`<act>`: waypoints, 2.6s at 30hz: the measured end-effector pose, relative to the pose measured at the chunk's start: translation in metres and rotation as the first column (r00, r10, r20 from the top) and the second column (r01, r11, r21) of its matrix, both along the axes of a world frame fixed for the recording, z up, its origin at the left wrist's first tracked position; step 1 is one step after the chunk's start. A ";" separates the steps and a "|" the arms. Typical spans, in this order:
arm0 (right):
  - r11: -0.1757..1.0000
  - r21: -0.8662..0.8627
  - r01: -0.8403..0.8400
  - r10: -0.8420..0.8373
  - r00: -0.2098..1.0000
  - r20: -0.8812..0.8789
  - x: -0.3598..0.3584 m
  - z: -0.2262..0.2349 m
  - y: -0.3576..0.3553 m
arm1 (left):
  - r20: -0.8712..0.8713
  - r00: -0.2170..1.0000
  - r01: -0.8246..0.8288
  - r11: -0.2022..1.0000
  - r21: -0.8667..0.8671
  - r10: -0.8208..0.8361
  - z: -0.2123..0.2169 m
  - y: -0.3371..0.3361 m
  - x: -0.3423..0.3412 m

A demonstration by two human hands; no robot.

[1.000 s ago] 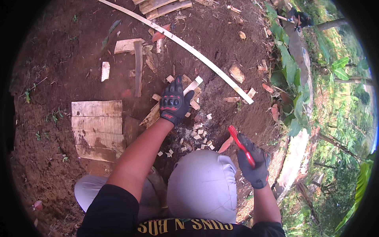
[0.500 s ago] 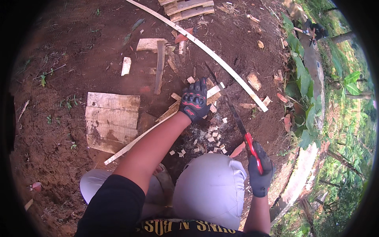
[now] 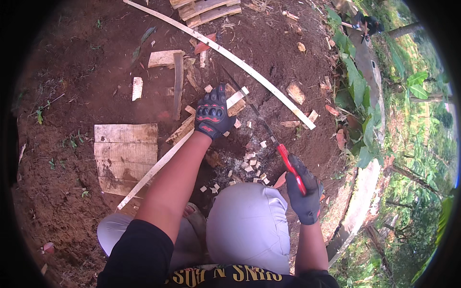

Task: The person sits on the ground and uses a hand saw to cut a long, thin piece of wood. They hold the wood steady with one hand while sawing with the other, creating small wood chips.

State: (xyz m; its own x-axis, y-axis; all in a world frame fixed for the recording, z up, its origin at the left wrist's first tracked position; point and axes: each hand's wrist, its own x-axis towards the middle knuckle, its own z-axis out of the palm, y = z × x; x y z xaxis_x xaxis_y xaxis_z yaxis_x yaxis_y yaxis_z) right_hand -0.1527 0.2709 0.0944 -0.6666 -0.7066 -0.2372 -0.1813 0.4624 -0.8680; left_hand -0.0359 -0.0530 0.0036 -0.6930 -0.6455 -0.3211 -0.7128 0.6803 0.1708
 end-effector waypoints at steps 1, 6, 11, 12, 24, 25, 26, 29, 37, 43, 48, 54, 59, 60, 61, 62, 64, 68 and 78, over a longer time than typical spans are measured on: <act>1.000 -0.003 -0.024 0.024 0.999 -0.022 -0.005 0.007 -0.001 | 0.012 1.000 -0.009 0.999 0.045 0.009 0.005 -0.003 -0.002; 0.995 0.023 -0.093 0.095 0.992 -0.083 -0.020 0.042 0.015 | -0.032 0.999 0.024 1.000 -0.007 -0.024 -0.010 -0.004 0.008; 0.990 0.029 -0.135 0.137 0.948 -0.286 -0.042 0.045 -0.003 | -0.129 0.992 -0.005 1.000 0.013 0.007 -0.029 -0.011 0.009; 0.992 0.113 -0.053 0.064 0.993 -0.101 -0.048 0.052 -0.004 | -0.150 0.989 -0.011 1.000 0.014 0.013 -0.031 -0.011 0.009; 0.961 0.166 -0.223 0.261 0.930 -0.261 -0.017 0.065 -0.004 | -0.285 0.955 0.046 0.987 -0.154 -0.088 -0.031 -0.002 0.012; 0.957 0.164 -0.238 0.275 0.924 -0.267 -0.015 0.068 -0.005 | -0.277 0.957 0.049 0.987 -0.152 -0.090 -0.031 0.001 0.014; 0.962 0.166 -0.215 0.255 0.925 -0.280 -0.012 0.072 -0.003 | -0.269 0.959 0.052 0.987 -0.150 -0.092 -0.032 0.003 0.016; 0.952 0.195 -0.234 0.284 0.913 -0.293 -0.016 0.068 -0.011 | -0.240 0.966 0.062 0.985 -0.158 -0.100 -0.031 -0.001 0.011; 0.989 0.055 -0.136 0.138 0.989 -0.052 -0.016 0.016 -0.063 | -0.248 0.964 0.056 0.985 -0.160 -0.095 -0.030 -0.004 0.007; 0.949 0.170 -0.265 0.307 0.899 -0.314 -0.020 0.055 0.003 | -0.244 0.966 0.042 0.983 -0.177 -0.085 -0.030 -0.002 0.009; 0.926 0.179 -0.332 0.374 0.868 -0.327 -0.033 0.050 -0.032 | -0.230 0.966 0.073 0.979 -0.191 -0.117 -0.035 -0.005 0.009; 0.962 -0.194 -0.193 0.179 0.980 -0.088 -0.025 -0.040 -0.130 | -0.246 0.962 0.071 0.979 -0.193 -0.118 -0.032 -0.004 0.001; 0.961 0.115 -0.253 0.264 0.960 -0.092 -0.026 0.003 -0.042 | -0.225 0.971 0.040 0.984 -0.176 -0.080 -0.033 -0.002 0.009; 0.948 0.138 -0.286 0.310 0.929 -0.204 -0.029 0.017 -0.019 | -0.219 0.972 0.045 0.981 -0.189 -0.087 -0.032 -0.002 0.008; 0.928 0.235 -0.289 0.336 0.922 -0.194 -0.031 0.042 -0.004 | -0.228 0.970 0.044 0.979 -0.198 -0.089 -0.033 -0.004 0.007; 0.917 0.262 -0.302 0.355 0.916 -0.188 -0.034 0.054 0.010 | -0.239 0.966 0.049 0.978 -0.201 -0.097 -0.034 -0.003 0.005; 0.934 0.178 -0.309 0.336 0.930 -0.148 -0.033 0.060 -0.008 | -0.220 0.969 0.059 0.972 -0.228 -0.111 -0.033 0.001 0.005; 0.983 -0.016 -0.184 0.184 0.983 0.002 -0.033 -0.004 -0.103 | -0.225 0.968 0.068 0.980 -0.187 -0.110 -0.033 -0.001 0.006; 0.957 0.011 -0.290 0.288 0.945 -0.156 -0.038 0.002 -0.053 | -0.237 0.971 -0.008 0.980 -0.200 -0.040 -0.033 -0.001 0.007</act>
State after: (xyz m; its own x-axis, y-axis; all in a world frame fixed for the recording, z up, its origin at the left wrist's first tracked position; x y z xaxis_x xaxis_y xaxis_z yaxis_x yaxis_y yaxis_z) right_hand -0.1910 0.2182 0.0964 -0.4614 -0.8764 -0.1381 -0.4375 0.3602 -0.8240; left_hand -0.0290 -0.0542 -0.0289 -0.7445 -0.6675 -0.0122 -0.6565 0.7287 0.1951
